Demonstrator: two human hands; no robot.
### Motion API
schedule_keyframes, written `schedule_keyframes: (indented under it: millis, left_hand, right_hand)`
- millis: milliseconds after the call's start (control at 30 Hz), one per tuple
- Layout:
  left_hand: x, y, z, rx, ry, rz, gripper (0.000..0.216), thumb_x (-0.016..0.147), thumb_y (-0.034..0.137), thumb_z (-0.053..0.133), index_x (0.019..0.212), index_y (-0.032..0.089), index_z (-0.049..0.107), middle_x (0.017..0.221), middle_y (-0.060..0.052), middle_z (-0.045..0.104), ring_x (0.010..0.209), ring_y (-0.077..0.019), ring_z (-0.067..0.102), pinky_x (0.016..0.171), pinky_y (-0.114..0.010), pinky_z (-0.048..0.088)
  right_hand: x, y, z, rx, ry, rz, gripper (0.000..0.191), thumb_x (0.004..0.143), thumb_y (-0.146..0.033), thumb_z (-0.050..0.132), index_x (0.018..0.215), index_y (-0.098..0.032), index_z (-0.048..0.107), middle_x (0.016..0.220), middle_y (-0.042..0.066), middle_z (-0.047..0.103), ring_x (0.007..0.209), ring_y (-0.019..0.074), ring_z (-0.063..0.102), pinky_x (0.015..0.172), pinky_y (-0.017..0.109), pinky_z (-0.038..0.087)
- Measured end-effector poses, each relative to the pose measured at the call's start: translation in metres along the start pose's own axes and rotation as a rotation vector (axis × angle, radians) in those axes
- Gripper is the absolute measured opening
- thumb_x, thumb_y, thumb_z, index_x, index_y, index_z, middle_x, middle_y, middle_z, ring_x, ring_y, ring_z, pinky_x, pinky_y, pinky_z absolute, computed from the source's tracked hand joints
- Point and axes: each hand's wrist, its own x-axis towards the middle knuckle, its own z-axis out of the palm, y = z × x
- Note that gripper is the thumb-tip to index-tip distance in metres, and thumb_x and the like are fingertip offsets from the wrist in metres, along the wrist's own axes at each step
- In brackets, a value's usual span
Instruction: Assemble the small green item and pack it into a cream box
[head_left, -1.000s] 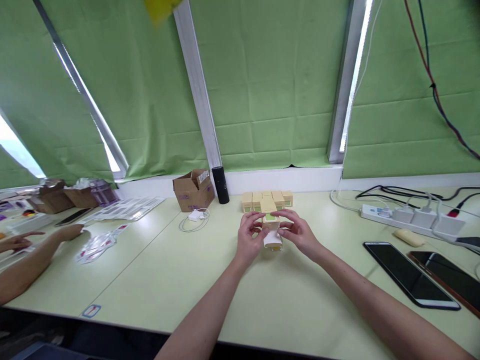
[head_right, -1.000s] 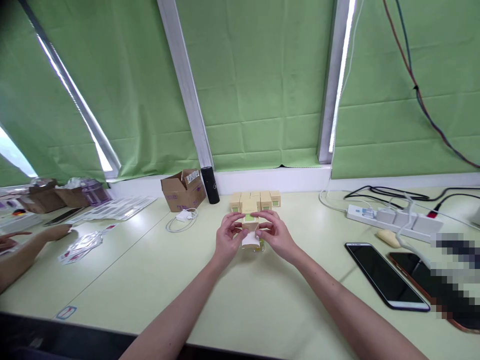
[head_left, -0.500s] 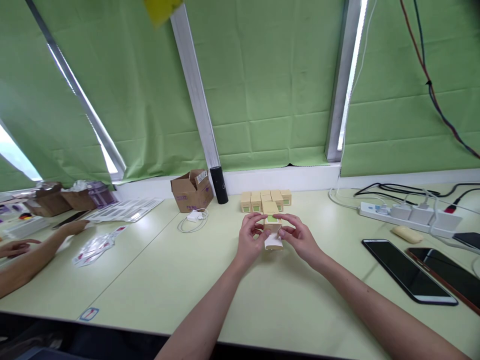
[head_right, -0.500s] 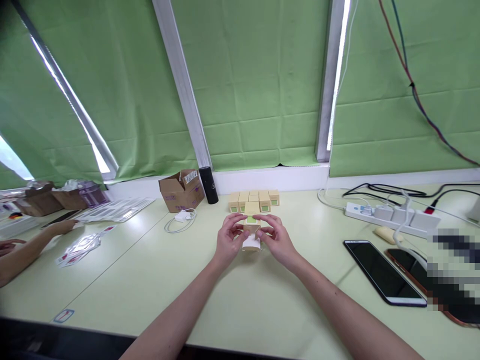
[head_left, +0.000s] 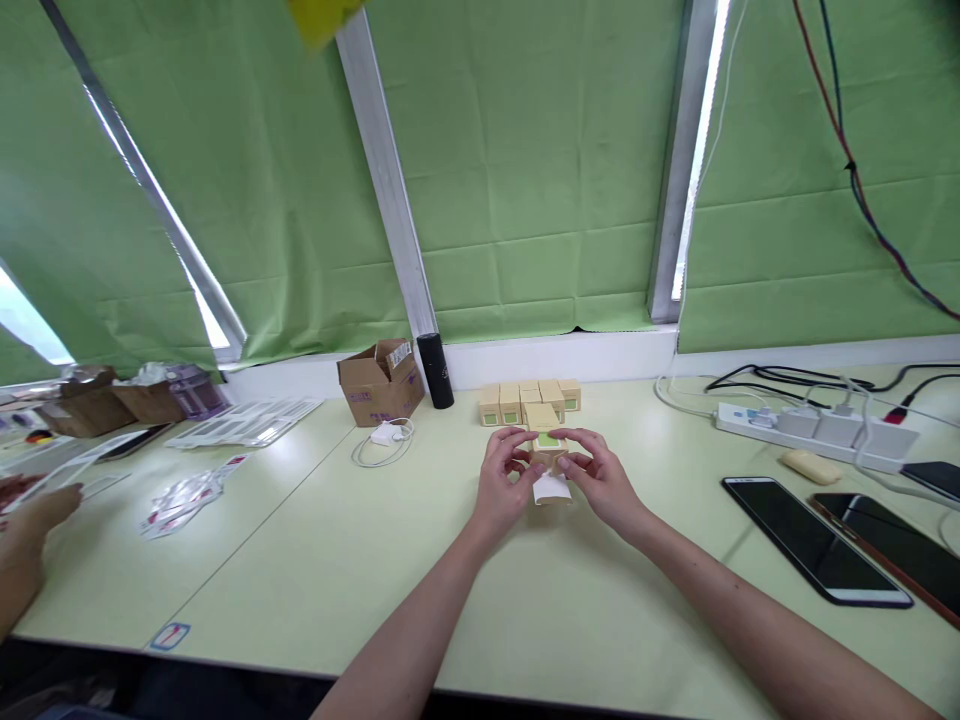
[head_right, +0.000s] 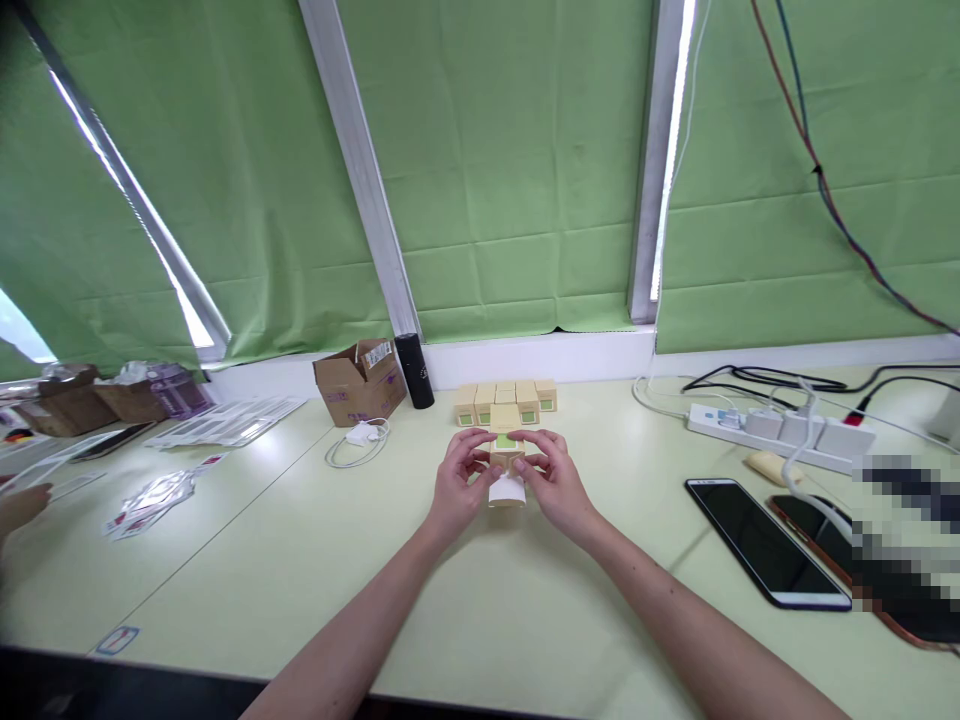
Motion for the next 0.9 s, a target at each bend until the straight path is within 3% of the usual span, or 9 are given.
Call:
schedule_keyframes:
  millis: [300, 433, 567, 700, 800, 900]
  left_hand:
    - [-0.001, -0.002, 0.000, -0.004, -0.018, 0.000, 0.037, 0.086, 0.030, 0.077, 0.122, 0.029, 0.070, 0.132, -0.008, 0.049, 0.089, -0.0135, 0.065, 0.078, -0.030, 0.058]
    - [-0.002, -0.001, -0.003, -0.023, -0.073, 0.032, 0.042, 0.089, 0.038, 0.074, 0.129, 0.030, 0.066, 0.135, -0.010, 0.047, 0.094, -0.0160, 0.064, 0.082, -0.032, 0.057]
    - [-0.003, 0.001, -0.007, -0.049, -0.173, 0.061, 0.056, 0.092, 0.053, 0.067, 0.143, 0.031, 0.058, 0.143, -0.013, 0.042, 0.105, -0.0217, 0.059, 0.088, -0.036, 0.056]
    - [-0.004, -0.002, -0.009, -0.038, -0.258, 0.064, 0.079, 0.086, 0.064, 0.070, 0.154, 0.033, 0.045, 0.151, -0.014, 0.033, 0.112, -0.0256, 0.055, 0.088, -0.038, 0.054]
    - [-0.005, -0.002, -0.007, -0.004, -0.284, 0.060, 0.089, 0.081, 0.065, 0.074, 0.157, 0.035, 0.039, 0.154, -0.013, 0.029, 0.116, -0.0272, 0.053, 0.092, -0.040, 0.052]
    - [-0.006, -0.002, -0.005, 0.017, -0.261, 0.054, 0.083, 0.083, 0.058, 0.076, 0.155, 0.036, 0.040, 0.154, -0.012, 0.029, 0.115, -0.0263, 0.054, 0.093, -0.041, 0.051]
  right_hand:
    - [0.001, -0.001, 0.000, 0.002, 0.017, -0.005, 0.036, 0.090, -0.051, 0.069, 0.122, -0.034, 0.068, 0.138, 0.007, 0.048, 0.092, 0.0186, 0.070, 0.087, 0.042, 0.063]
    - [0.001, -0.006, 0.000, -0.013, 0.029, 0.012, 0.040, 0.089, -0.054, 0.070, 0.122, -0.033, 0.068, 0.137, 0.007, 0.049, 0.092, 0.0187, 0.070, 0.087, 0.042, 0.062]
    - [0.001, -0.011, 0.000, -0.002, 0.054, 0.038, 0.044, 0.086, -0.057, 0.071, 0.123, -0.032, 0.068, 0.137, 0.008, 0.048, 0.091, 0.0199, 0.071, 0.083, 0.041, 0.063]
    - [0.001, -0.013, -0.001, -0.014, 0.077, 0.047, 0.045, 0.086, -0.057, 0.071, 0.124, -0.032, 0.067, 0.139, 0.009, 0.049, 0.091, 0.0193, 0.071, 0.083, 0.040, 0.062]
    - [0.001, -0.014, -0.001, -0.024, 0.084, 0.057, 0.045, 0.087, -0.056, 0.070, 0.124, -0.031, 0.067, 0.139, 0.008, 0.049, 0.090, 0.0189, 0.071, 0.084, 0.040, 0.062]
    - [0.001, -0.014, 0.000, -0.021, 0.080, 0.052, 0.044, 0.087, -0.055, 0.070, 0.124, -0.031, 0.067, 0.137, 0.008, 0.048, 0.090, 0.0189, 0.072, 0.086, 0.041, 0.062]
